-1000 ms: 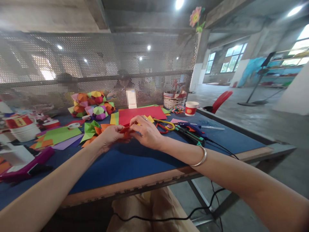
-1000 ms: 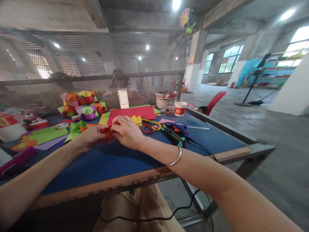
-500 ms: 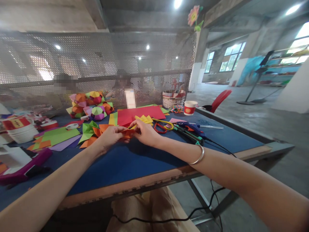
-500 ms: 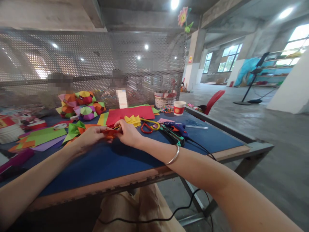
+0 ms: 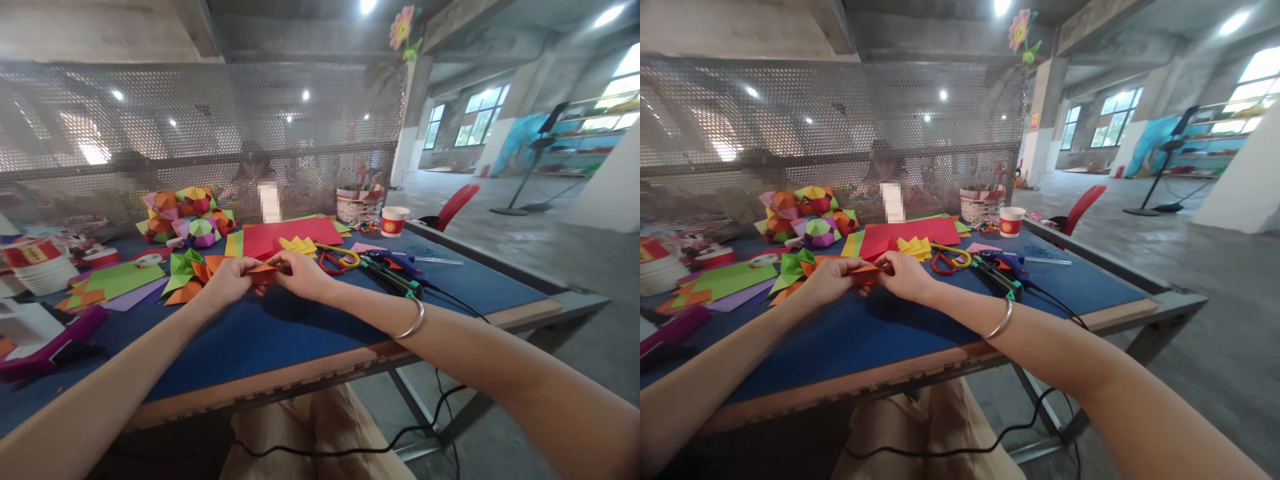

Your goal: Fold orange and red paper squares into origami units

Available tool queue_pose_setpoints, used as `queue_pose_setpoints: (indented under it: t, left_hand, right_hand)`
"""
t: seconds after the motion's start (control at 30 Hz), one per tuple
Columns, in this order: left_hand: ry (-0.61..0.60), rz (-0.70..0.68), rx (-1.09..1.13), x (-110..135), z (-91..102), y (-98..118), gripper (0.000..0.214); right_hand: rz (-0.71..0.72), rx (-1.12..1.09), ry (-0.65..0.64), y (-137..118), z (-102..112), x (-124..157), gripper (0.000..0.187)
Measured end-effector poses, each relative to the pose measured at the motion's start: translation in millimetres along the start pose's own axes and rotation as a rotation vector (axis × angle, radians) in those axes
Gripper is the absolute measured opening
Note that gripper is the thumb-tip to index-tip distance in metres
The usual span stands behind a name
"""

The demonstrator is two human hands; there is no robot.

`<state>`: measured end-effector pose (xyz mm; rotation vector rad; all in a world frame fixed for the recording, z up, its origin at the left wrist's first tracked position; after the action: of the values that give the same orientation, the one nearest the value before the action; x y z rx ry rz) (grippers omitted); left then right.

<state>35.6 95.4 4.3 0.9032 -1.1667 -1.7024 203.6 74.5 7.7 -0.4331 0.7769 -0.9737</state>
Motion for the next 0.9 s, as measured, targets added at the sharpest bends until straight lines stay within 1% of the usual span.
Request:
queue_pose_setpoints:
  t: [0.13,0.33,0.47,0.63,0.77,0.9]
  left_hand:
    - [-0.016,0.04,-0.09,-1,0.6,-2,0.021]
    - [0.019,0.042,-0.147,-2,1.4,-5,0.026]
    - [0.011,0.078,-0.152,-3,2.5,-9,0.027]
    - [-0.039,0.172,-0.186,0,3.0,-13,0.026]
    - [-0.02,0.193,-0.211,2,3.4,-12,0.028]
    - [-0.013,0.21,-0.223,2,1.9,-11,0.028]
  right_hand:
    - [-0.008,0.016,-0.015,0,-1,2,0.006]
    - [-0.024,0.026,-0.03,3,-3,-1,0.01]
    - [-0.022,0.041,0.001,5,-1,-3,0.006]
    - [-0.011,0.07,0.025,6,2,-4,0.011]
    - [0.021,0.084,0.027,5,2,-4,0.014]
    - [0.025,0.109,0.019,6,2,-5,0.018]
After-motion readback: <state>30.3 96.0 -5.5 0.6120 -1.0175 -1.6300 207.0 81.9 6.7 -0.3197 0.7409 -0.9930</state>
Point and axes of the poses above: each hand's wrist, its own x-axis away from the middle knuckle, its own z-axis out of the back of the hand, y = z × x, the point moved 4 cm from there along -x, towards the middle knuckle, and after that the axes turned 6 degrees about x, right-handed, at the moved point
